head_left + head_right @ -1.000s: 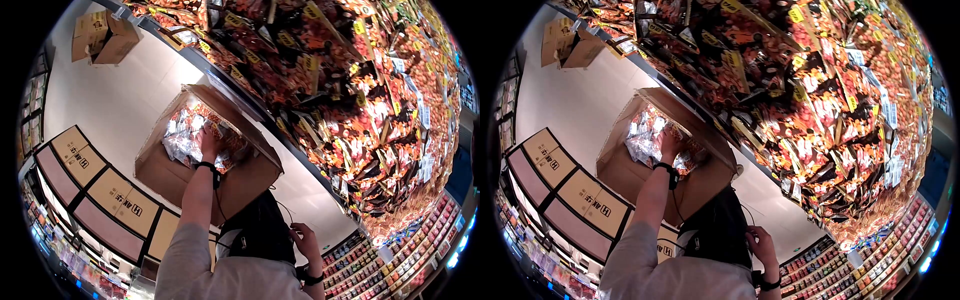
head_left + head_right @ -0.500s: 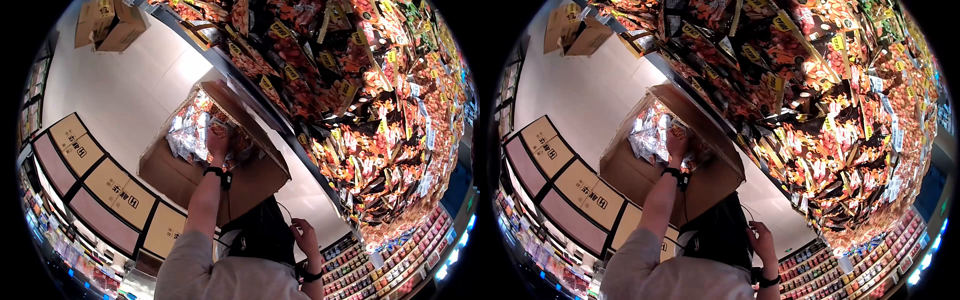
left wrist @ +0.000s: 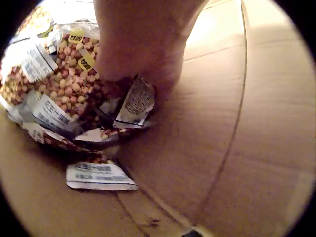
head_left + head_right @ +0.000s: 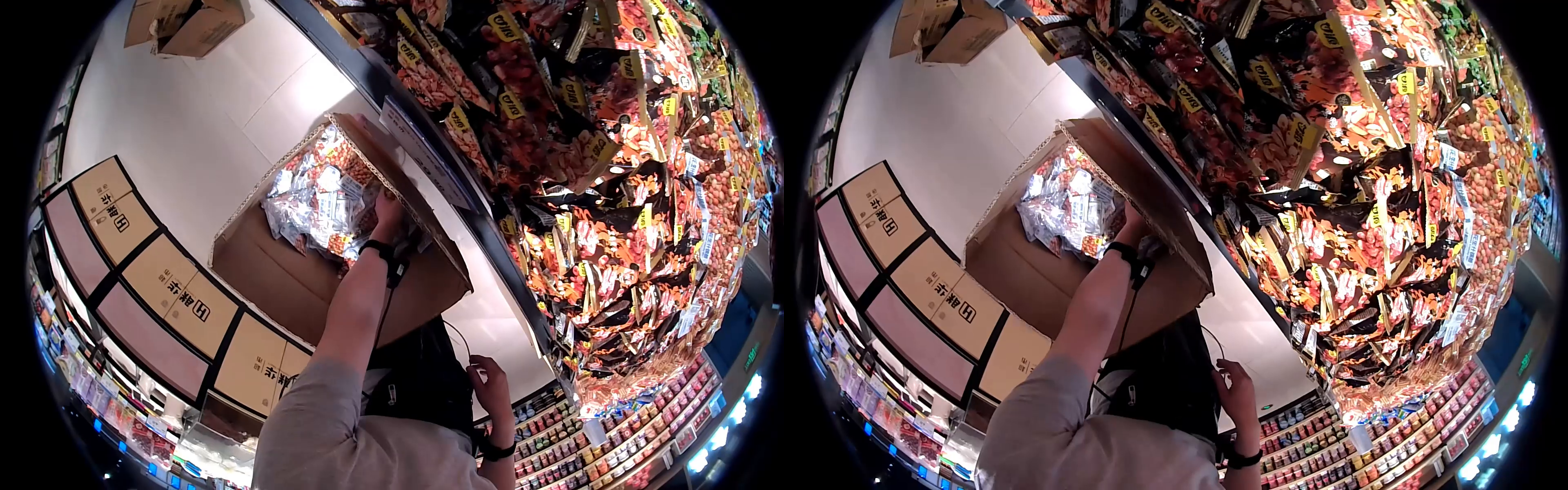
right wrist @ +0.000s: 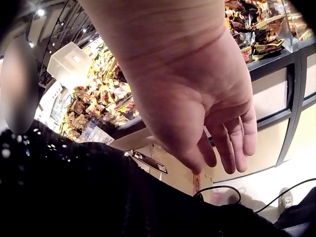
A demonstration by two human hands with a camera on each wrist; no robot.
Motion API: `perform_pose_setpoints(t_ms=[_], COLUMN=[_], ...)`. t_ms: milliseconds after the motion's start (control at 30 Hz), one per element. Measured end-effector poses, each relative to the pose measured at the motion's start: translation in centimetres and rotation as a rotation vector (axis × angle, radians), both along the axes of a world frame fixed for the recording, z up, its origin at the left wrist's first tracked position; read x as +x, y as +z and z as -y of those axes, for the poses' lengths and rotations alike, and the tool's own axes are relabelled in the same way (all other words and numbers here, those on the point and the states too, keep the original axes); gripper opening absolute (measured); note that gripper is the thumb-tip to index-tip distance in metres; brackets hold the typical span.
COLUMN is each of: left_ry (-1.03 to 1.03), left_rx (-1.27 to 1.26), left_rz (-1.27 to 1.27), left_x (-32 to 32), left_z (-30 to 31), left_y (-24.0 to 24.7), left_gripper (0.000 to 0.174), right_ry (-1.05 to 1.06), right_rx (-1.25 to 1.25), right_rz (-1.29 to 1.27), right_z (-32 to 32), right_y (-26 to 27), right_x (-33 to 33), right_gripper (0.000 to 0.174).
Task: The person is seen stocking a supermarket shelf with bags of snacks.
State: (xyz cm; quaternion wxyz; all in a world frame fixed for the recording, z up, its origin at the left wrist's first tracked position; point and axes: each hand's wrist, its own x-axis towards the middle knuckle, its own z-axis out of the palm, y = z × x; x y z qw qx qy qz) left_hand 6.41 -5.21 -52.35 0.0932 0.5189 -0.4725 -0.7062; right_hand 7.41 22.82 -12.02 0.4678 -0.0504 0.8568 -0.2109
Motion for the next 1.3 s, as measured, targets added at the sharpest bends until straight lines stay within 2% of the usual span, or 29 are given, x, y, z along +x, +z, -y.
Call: perform_pose_setpoints(t_ms=[100, 133, 200, 267, 300, 367, 400, 467, 600, 700, 800, 900, 967, 1100, 1200, 1267, 1300], left_ry=[0.024, -0.045, -0.407, -0.352, -0.351, -0.48, -0.48, -0.546, -0.65, -0.698, -0.703, -0.741, -0.9, -0.89, -0.862, -1.065, -1.069], left_rx=[0.044, -0.027, -0.41, -0.546, -0.546, -0.647, -0.649, -0.49, -0.525, -0.462, -0.588, -0.628, -0.473, -0.396, -0.447, -0.431, -0.433], left_rz=[-0.028, 0.022, 0.315, 0.409, 0.411, 0.268, 0.267, 0.134, 0.116, 0.234, 0.356, 0.296, 0.33, 0.358, 0.24, 0.41, 0.409], left_x=[0.6, 0.8, 1.4, 1.1, 1.7, 3.2, 3.4, 3.7, 3.6, 3.0, 2.9, 2.7, 2.4, 3.1, 5.2, 6.7, 7.9], left_z=[-0.4, -0.3, 0.1, 0.8, 0.5, -0.6, -1.3, -3.4, -6.0, -6.9, -7.6, -5.6, -3.1, 0.5, 1.8, 1.7, 0.8], left_y=[-0.4, 0.0, 2.0, 6.5, 5.9, 2.7, 2.0, 1.0, -0.9, -1.5, -3.9, -1.9, 2.4, 7.4, 8.1, 7.1, 6.0], left_gripper=[0.035, 0.033, 0.027, 0.025, 0.025, 0.03, 0.03, 0.037, 0.041, 0.046, 0.043, 0.036, 0.033, 0.035, 0.036, 0.04, 0.04], right_ry=[0.006, 0.008, 0.043, 0.042, 0.038, 0.042, 0.047, 0.041, 0.019, 0.007, -0.012, -0.001, 0.002, 0.01, 0.006, 0.007, 0.013], right_rx=[0.003, 0.004, 0.019, 0.007, -0.004, -0.003, 0.001, -0.005, -0.004, 0.024, 0.005, 0.0, -0.007, 0.008, -0.002, -0.013, -0.012], right_rz=[-0.001, 0.001, -0.003, -0.003, -0.005, -0.006, -0.007, -0.01, -0.002, 0.013, 0.014, 0.015, 0.02, 0.03, 0.025, 0.022, 0.017], right_z=[-0.2, -0.2, 0.0, -0.1, -0.2, 0.0, 0.0, 0.2, 0.4, 0.0, -0.2, -0.1, 0.0, 0.1, 0.1, 0.0, -0.1], right_y=[-0.2, -0.2, -0.1, -0.5, -0.6, -0.7, -0.7, -0.8, -0.7, -0.9, -1.1, -1.0, -1.0, -0.9, -0.9, -1.1, -1.4], right_x=[0.1, 0.1, 0.1, 0.2, 0.3, 0.3, 0.3, 0.4, 0.8, 1.5, 2.2, 2.5, 2.5, 2.3, 2.0, 2.1, 2.2], right_gripper=[0.024, 0.024, 0.024, 0.024, 0.024, 0.024, 0.024, 0.024, 0.024, 0.025, 0.025, 0.025, 0.025, 0.026, 0.026, 0.025, 0.025])
